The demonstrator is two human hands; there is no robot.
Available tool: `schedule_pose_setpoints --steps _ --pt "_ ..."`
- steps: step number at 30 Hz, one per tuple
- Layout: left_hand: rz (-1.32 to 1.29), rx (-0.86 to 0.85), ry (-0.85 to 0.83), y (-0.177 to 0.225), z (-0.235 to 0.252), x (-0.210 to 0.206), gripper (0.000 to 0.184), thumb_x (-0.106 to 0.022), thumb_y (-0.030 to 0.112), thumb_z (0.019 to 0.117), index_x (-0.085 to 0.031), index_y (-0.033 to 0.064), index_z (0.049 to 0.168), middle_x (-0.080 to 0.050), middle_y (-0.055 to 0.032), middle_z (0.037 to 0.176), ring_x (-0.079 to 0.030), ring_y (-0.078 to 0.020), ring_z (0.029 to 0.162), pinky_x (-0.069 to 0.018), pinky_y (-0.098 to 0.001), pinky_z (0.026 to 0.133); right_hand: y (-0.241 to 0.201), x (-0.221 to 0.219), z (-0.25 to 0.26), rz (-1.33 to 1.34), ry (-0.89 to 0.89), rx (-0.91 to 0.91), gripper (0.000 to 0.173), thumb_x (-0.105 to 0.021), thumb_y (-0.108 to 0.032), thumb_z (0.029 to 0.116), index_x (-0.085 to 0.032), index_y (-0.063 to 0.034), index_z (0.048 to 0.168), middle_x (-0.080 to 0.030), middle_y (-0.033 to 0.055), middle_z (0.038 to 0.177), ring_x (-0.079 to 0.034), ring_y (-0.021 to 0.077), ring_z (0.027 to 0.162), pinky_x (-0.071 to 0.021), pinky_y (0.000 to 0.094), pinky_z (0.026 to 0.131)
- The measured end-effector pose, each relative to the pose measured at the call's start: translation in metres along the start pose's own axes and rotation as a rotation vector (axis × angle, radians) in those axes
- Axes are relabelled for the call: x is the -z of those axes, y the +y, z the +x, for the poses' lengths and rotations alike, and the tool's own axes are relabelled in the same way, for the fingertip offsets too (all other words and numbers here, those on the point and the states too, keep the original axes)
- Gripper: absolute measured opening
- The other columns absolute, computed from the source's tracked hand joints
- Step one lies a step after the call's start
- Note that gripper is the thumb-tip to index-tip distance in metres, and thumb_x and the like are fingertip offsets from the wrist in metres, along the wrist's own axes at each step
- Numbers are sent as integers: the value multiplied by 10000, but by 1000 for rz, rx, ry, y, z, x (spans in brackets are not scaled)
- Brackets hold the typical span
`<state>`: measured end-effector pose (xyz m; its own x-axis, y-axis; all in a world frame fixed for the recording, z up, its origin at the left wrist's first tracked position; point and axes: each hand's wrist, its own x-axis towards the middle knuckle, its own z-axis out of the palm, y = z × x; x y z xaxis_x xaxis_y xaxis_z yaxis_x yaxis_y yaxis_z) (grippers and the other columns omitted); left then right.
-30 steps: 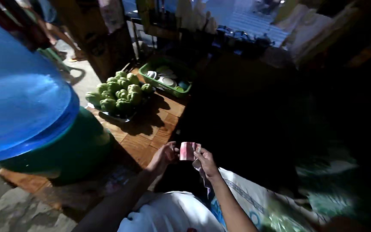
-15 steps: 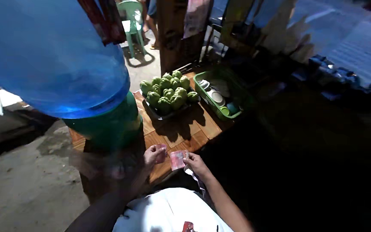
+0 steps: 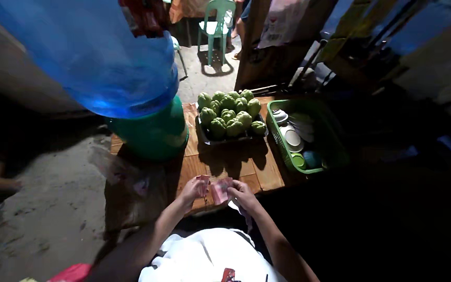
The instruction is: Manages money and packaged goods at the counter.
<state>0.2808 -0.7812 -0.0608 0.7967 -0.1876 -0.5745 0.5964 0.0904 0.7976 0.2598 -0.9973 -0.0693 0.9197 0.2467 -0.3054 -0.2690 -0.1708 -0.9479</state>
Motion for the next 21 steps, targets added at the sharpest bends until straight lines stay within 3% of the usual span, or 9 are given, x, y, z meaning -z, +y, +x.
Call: schedule_pose_setpoints --steps 3,6,7,10,13,15,17,19,21 --pt "203 -52 -221 -5 -2 17 397 -492 280 1077 -544 13 1367 -655 -53 1026 -609 -77 816 -521 -252 721 -15 -6 13 -279 -266 90 267 -522 -71 997 -674 54 1178 -701 143 1103 -658 134 1026 -521 341 964" --pt "255 -6 -431 -5 -6 21 295 -618 252 989 -582 46 1197 -662 33 895 -608 -26 744 -521 -223 703 -19 -16 28 -406 -335 117 277 -535 -96 985 -687 28 1181 -705 158 1141 -662 204 1085 -508 422 999" --pt "236 -1 -467 -4 -9 21 299 -648 224 963 -576 45 1191 -656 41 895 -614 -23 755 -530 -221 723 -20 -18 31 -420 -333 119 276 -534 -87 982 -687 32 1179 -704 162 1141 -662 211 1087 -509 423 998" --pt "216 -5 -491 -6 -15 23 328 -679 140 918 -552 38 1203 -641 32 933 -615 -23 797 -535 -226 756 -28 -26 33 -466 -299 121 270 -531 -61 970 -687 42 1165 -704 172 1131 -660 228 1089 -507 422 993" --pt "192 19 -344 -10 -18 18 225 -594 23 932 -575 -2 1154 -639 -24 942 -619 -73 808 -540 -278 762 -30 -33 32 -512 -230 155 269 -552 -60 959 -686 44 1168 -701 193 1149 -659 270 1115 -493 458 1015" --pt "103 29 -208 -10 -21 15 183 -535 -9 973 -573 -26 1152 -654 -50 925 -649 -103 794 -570 -299 757 -26 -37 31 -432 -131 204 276 -561 -86 972 -674 47 1186 -704 177 1117 -675 223 1038 -525 407 958" --pt "-5 7 -107 -8 -20 16 207 -516 11 1008 -577 -37 1200 -691 -69 940 -685 -124 809 -592 -311 759 -21 -41 30 -227 13 206 257 -549 -102 1002 -661 64 1164 -697 128 1024 -659 121 889 -548 295 838" --pt "-121 -15 -55 -7 -19 18 230 -510 45 1035 -569 -27 1245 -714 -78 987 -697 -132 869 -588 -317 799 -20 -42 28 75 145 55 240 -478 -110 1067 -643 50 1138 -646 34 894 -587 30 723 -502 190 669" --pt "-205 -19 -1 -7 -17 17 246 -493 111 1068 -543 -5 1279 -702 -67 998 -687 -121 884 -580 -304 807 -22 -40 24 361 219 -167 359 -336 -229 1131 -604 9 1156 -588 -4 785 -507 28 572 -419 173 503"
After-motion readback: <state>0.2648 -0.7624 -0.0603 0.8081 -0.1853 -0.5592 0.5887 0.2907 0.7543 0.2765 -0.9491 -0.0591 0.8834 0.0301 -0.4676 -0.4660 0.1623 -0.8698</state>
